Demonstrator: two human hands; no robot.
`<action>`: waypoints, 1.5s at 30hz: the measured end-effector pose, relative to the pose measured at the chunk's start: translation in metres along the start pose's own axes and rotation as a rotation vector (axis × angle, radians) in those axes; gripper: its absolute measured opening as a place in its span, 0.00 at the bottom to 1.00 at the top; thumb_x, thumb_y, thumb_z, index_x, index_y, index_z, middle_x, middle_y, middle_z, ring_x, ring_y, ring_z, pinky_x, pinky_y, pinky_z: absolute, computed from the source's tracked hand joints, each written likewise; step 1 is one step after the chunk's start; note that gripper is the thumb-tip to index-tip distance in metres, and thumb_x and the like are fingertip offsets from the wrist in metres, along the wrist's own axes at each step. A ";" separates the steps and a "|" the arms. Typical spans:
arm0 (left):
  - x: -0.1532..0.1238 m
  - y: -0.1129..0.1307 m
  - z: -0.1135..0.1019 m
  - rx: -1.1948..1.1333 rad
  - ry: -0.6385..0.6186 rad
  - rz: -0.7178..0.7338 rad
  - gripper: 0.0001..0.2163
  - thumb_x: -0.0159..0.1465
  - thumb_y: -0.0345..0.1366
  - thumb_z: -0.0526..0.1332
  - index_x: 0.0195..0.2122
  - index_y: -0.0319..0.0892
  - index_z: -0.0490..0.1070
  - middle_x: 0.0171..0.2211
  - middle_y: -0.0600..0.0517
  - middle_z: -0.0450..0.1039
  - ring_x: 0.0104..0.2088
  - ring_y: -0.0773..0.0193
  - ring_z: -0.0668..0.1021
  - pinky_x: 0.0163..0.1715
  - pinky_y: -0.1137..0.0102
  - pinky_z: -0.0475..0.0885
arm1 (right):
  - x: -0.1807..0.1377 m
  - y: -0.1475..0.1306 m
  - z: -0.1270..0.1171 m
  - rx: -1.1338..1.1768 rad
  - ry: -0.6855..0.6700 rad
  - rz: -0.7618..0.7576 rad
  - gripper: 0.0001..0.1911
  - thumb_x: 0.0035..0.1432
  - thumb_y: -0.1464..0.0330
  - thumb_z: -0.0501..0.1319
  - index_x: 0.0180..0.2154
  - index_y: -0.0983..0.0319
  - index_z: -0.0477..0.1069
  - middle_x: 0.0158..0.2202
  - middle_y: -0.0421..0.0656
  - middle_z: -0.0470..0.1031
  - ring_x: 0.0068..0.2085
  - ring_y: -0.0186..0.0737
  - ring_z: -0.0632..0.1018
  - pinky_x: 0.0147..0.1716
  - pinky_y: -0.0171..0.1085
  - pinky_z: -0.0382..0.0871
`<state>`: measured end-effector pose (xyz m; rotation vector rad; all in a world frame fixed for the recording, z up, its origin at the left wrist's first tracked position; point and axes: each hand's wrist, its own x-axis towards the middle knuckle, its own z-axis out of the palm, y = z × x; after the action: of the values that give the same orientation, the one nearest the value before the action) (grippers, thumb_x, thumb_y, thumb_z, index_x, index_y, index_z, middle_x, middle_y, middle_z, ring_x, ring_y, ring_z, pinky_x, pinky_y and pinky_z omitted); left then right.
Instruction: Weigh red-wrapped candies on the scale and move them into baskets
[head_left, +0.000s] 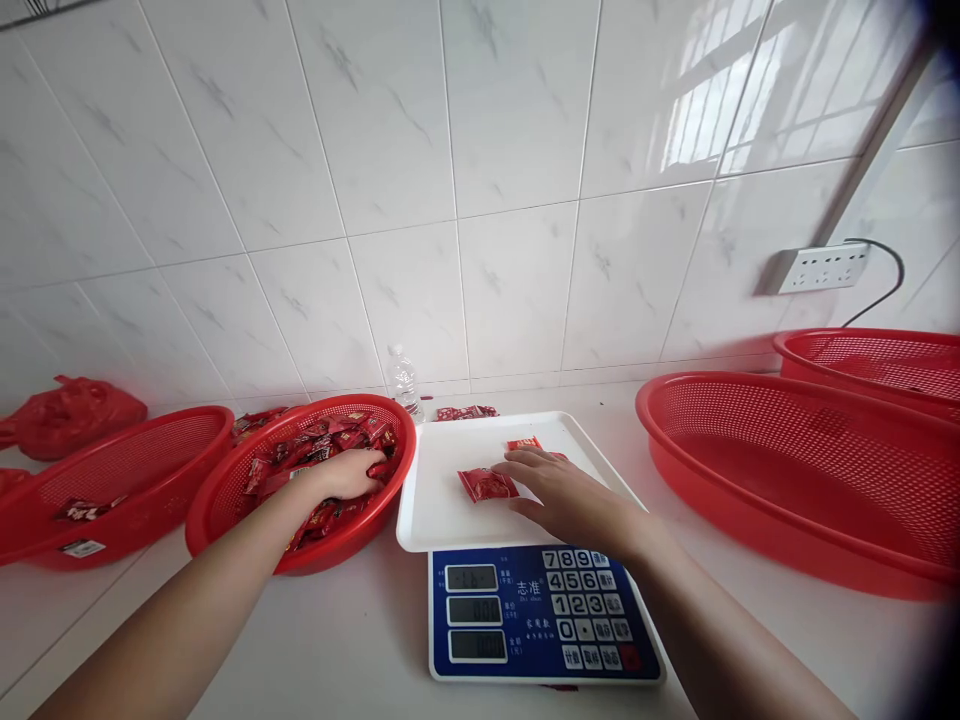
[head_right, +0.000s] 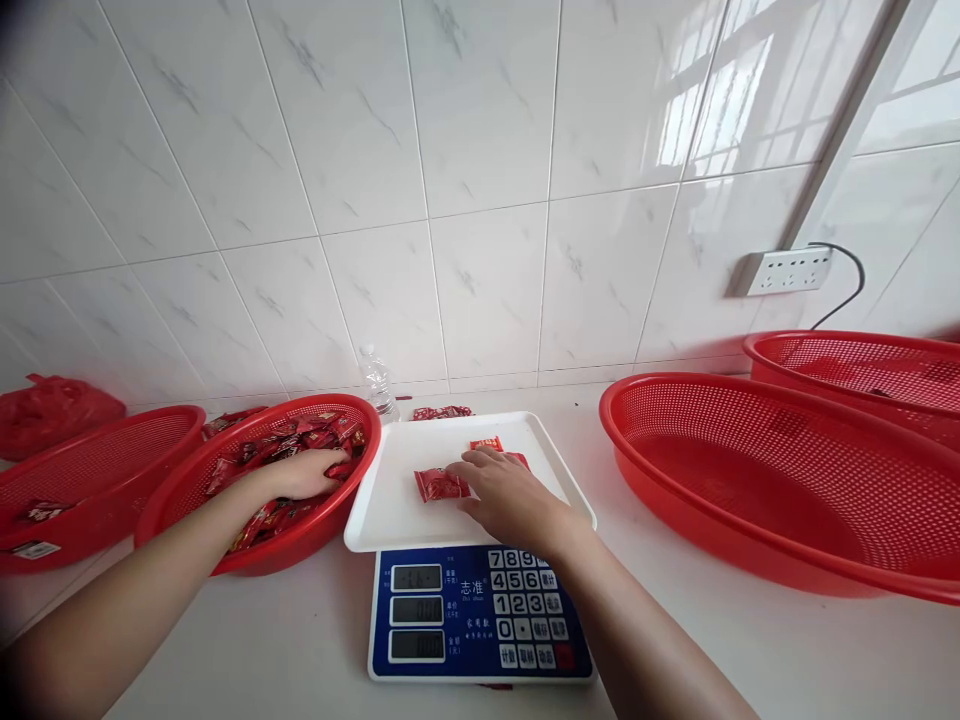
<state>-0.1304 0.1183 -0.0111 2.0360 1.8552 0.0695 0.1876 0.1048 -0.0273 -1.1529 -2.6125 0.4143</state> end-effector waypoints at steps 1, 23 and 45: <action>-0.001 -0.001 0.002 0.003 0.012 -0.002 0.07 0.51 0.32 0.59 0.32 0.46 0.73 0.37 0.52 0.78 0.37 0.55 0.78 0.35 0.69 0.69 | 0.000 0.000 0.001 0.000 0.001 -0.004 0.23 0.60 0.65 0.54 0.57 0.57 0.64 0.59 0.46 0.64 0.63 0.47 0.59 0.59 0.50 0.54; 0.012 0.093 0.005 -0.227 0.465 0.204 0.16 0.60 0.47 0.56 0.21 0.42 0.59 0.18 0.58 0.59 0.22 0.67 0.64 0.23 0.73 0.55 | -0.015 0.019 -0.027 -0.099 0.181 0.247 0.23 0.63 0.62 0.50 0.57 0.61 0.63 0.57 0.49 0.67 0.56 0.50 0.68 0.51 0.48 0.64; -0.024 0.146 0.048 -0.985 0.266 0.477 0.15 0.63 0.42 0.57 0.48 0.44 0.68 0.40 0.48 0.73 0.35 0.62 0.77 0.34 0.70 0.73 | -0.016 0.002 -0.032 0.777 0.284 -0.027 0.23 0.59 0.65 0.56 0.57 0.57 0.61 0.34 0.41 0.76 0.33 0.37 0.77 0.34 0.40 0.75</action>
<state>0.0192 0.0754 -0.0050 1.6856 1.0253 1.1682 0.2099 0.0990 0.0000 -0.8188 -1.9193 1.0492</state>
